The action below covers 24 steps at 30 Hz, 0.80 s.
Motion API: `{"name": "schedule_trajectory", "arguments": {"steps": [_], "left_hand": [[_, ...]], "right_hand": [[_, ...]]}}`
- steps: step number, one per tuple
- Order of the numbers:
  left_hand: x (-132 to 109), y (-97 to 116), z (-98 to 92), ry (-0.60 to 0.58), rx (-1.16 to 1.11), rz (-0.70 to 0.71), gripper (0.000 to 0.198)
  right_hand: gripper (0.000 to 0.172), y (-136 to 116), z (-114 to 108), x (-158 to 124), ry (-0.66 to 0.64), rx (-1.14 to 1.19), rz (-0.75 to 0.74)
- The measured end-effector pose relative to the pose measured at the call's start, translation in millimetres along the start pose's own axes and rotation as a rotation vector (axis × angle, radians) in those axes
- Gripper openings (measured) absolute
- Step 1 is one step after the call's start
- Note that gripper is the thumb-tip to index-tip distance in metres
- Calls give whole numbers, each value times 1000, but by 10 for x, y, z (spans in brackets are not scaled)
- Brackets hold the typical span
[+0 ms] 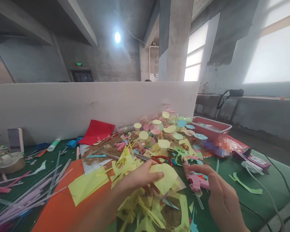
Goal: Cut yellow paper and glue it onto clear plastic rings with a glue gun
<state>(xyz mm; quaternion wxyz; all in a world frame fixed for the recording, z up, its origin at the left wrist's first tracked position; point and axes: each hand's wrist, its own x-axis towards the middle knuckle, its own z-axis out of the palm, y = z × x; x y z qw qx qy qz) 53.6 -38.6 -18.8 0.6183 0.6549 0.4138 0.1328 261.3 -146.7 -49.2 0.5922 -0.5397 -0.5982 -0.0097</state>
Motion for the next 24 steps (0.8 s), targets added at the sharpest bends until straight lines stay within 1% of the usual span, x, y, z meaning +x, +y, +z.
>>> {"name": "schedule_trajectory", "arguments": {"steps": [2, 6, 10, 14, 16, 18, 21, 24], "left_hand": [[-21, 28, 10, 9, -35, 6, 51], [-81, 111, -23, 68, -79, 53, 56], [-164, 233, -138, 166, -65, 117, 57], [-261, 363, -275, 306, -79, 165, 57], [-311, 406, -323, 390, -96, 179, 58], [-356, 420, -352, 447, -126, 188, 58], [-416, 372, -374, 501, -201, 175, 56], [-468, 254, -404, 571, -259, 187, 53]], "right_hand": [[41, 45, -12, -5, -26, -6, -10], [42, 82, -30, -1, -42, -19, 49], [42, 71, -1, 30, -82, -45, 100], [42, 23, 114, 108, -177, -71, 79], [41, -6, 199, 183, -250, -120, 60], [37, -36, 300, 282, -352, -211, 46], [27, -90, 488, 440, -588, -435, -3], [23, -154, 731, 542, -824, -671, -93]]}}
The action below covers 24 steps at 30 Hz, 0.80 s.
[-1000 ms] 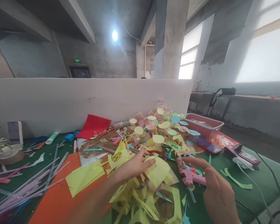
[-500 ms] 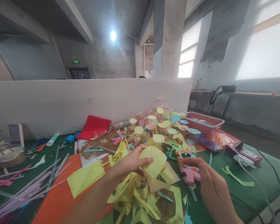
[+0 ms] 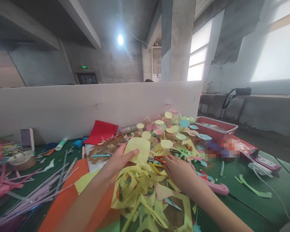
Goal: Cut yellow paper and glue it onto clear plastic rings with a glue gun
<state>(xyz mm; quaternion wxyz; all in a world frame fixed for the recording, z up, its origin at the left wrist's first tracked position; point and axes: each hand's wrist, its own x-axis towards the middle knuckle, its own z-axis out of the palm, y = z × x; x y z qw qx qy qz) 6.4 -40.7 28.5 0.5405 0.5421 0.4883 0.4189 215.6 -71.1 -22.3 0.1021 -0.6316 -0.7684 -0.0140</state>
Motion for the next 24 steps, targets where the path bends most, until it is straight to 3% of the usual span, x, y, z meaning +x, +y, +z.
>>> {"name": "schedule_trajectory", "arguments": {"steps": [2, 8, 13, 24], "left_hand": [[-6, -84, -69, 65, -55, 30, 53], [76, -314, -219, 163, -193, 56, 40], [129, -381, -177, 231, -225, 68, 40], [105, -457, -139, 291, -201, 147, 45]], "right_hand": [[26, -103, 57, 133, -89, -72, -4], [29, -144, 316, 350, -100, -72, 53], [24, 13, 405, 360, -85, -46, 30], [25, -32, 500, 359, 45, 106, 96]]}}
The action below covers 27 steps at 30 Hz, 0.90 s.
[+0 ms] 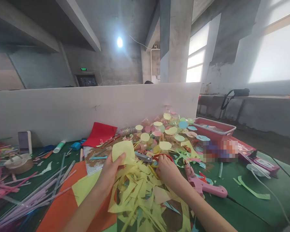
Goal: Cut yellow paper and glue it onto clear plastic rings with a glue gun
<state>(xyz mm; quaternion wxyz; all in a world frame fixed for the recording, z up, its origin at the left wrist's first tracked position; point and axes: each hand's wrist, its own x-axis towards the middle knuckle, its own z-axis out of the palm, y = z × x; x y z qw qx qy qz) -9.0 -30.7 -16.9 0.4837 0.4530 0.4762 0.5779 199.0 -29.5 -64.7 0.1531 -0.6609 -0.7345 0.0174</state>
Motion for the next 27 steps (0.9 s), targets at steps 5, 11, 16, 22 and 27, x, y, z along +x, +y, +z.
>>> {"name": "schedule_trajectory", "arguments": {"steps": [5, 11, 16, 22, 27], "left_hand": [[65, -57, -41, 52, -21, 38, 45], [45, -38, -55, 92, -15, 59, 45], [17, -53, -38, 96, -48, 59, 43], [62, -151, -37, 44, -93, 64, 49], [57, -146, -29, 50, -127, 71, 50]], "right_hand": [[24, 5, -86, 3, 58, 171, 36], [21, -8, -125, 81, -27, 635, 142], [40, -63, -169, 14, -127, 978, 8], [45, -167, -421, -190, -305, 1004, -105], [46, -145, -443, -194, -305, 940, -197]]}}
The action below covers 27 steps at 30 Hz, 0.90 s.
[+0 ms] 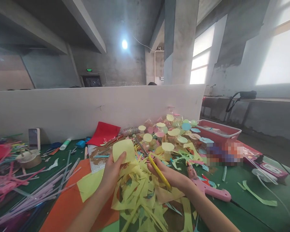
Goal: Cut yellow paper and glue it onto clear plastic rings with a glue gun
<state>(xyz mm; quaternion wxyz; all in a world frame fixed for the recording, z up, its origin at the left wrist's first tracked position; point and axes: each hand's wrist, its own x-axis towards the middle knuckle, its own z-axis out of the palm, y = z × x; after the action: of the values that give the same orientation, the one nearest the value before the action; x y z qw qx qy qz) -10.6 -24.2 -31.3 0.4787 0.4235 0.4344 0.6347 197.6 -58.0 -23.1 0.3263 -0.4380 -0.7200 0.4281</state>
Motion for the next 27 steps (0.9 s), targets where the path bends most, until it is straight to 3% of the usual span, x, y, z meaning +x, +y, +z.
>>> {"name": "schedule_trajectory", "arguments": {"steps": [11, 19, 27], "left_hand": [[16, -103, -39, -6, 21, 24, 58], [19, -46, -21, 0, -2, 34, 57], [24, -119, -31, -13, 39, 0, 56]], "right_hand": [[50, 52, -16, 10, -126, -13, 46], [50, -23, -21, 3, -147, -41, 87], [45, 122, 19, 73, -141, 17, 50]]}}
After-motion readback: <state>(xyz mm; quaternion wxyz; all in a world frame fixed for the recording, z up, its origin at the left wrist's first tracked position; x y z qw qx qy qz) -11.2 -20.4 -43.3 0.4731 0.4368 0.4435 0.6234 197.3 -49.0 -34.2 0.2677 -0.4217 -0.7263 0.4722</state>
